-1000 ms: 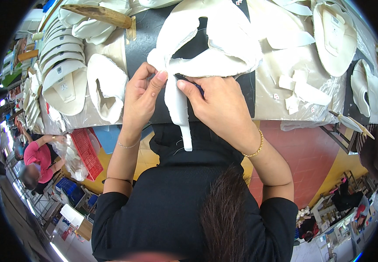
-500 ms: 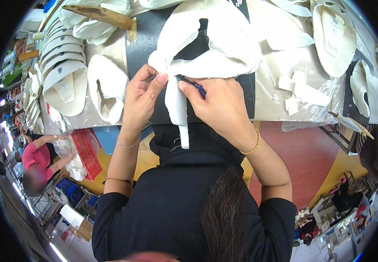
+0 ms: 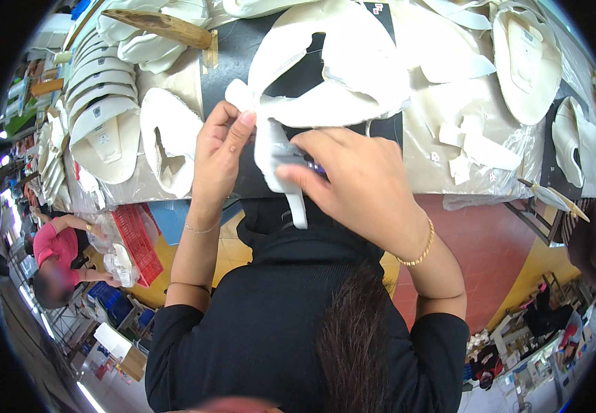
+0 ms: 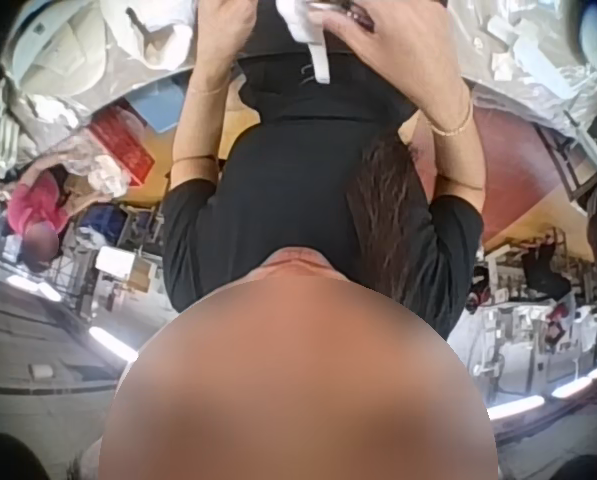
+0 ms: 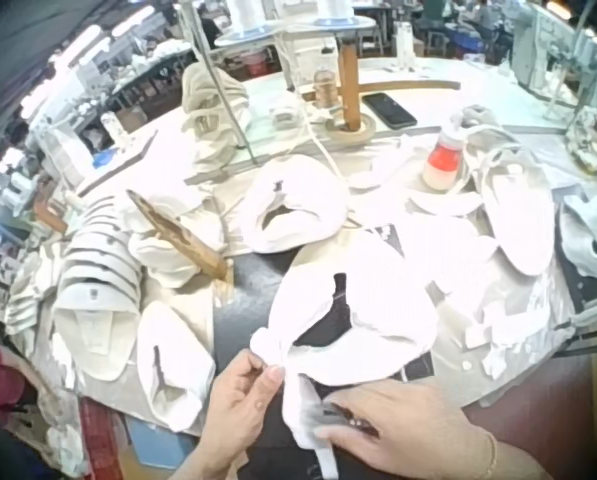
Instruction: The person uses a small blade to trim excess material from white slipper uppers. They repeatedly reposition the slipper parts, cut along edges, and remove small offcuts by hand. The trimmed pieces remain on the work surface.
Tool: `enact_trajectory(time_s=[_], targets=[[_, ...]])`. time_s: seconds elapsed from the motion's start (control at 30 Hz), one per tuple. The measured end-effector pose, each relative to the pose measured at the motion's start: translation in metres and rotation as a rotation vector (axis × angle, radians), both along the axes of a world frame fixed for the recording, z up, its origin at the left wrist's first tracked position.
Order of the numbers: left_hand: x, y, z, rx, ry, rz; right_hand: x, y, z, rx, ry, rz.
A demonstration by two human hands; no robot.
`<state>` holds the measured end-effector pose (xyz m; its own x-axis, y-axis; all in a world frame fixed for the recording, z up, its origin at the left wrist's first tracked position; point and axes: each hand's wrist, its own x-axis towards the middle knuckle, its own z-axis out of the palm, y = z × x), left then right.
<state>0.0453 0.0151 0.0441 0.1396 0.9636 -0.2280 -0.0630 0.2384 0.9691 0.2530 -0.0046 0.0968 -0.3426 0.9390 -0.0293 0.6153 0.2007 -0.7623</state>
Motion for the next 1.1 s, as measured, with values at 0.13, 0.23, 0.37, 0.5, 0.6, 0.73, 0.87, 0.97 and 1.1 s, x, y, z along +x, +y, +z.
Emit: enact_trajectory(time_s=[0.13,0.23,0.37,0.5,0.6,0.73,0.87,0.97,1.1], targets=[[-0.002,0.008,0.008,-0.064,-0.114,0.075,0.009,0.01,0.001,0.494,-0.102,-0.125],[0.003,0.013,0.012,-0.046,-0.114,0.077,0.009,0.02,-0.01,0.43,-0.137,-0.198],[0.006,0.017,0.014,0.056,-0.083,0.143,0.001,0.022,-0.018,0.364,-0.023,-0.191],[-0.001,0.018,0.025,0.492,0.475,0.087,0.013,0.03,0.001,0.37,0.079,-0.233],[0.003,0.027,0.036,0.885,0.68,0.087,0.027,0.039,0.027,0.333,0.101,-0.248],[0.011,0.042,0.063,1.061,0.635,-0.01,0.037,0.05,0.06,0.278,0.186,-0.275],[0.011,0.038,0.099,1.007,0.504,-0.136,0.049,0.059,0.087,0.171,0.266,-0.146],[0.002,0.034,0.118,0.566,0.281,-0.39,0.054,0.076,0.086,0.338,0.181,-0.1],[0.0,0.031,0.115,0.268,0.215,-0.484,0.072,0.098,0.076,0.165,0.134,0.297]])
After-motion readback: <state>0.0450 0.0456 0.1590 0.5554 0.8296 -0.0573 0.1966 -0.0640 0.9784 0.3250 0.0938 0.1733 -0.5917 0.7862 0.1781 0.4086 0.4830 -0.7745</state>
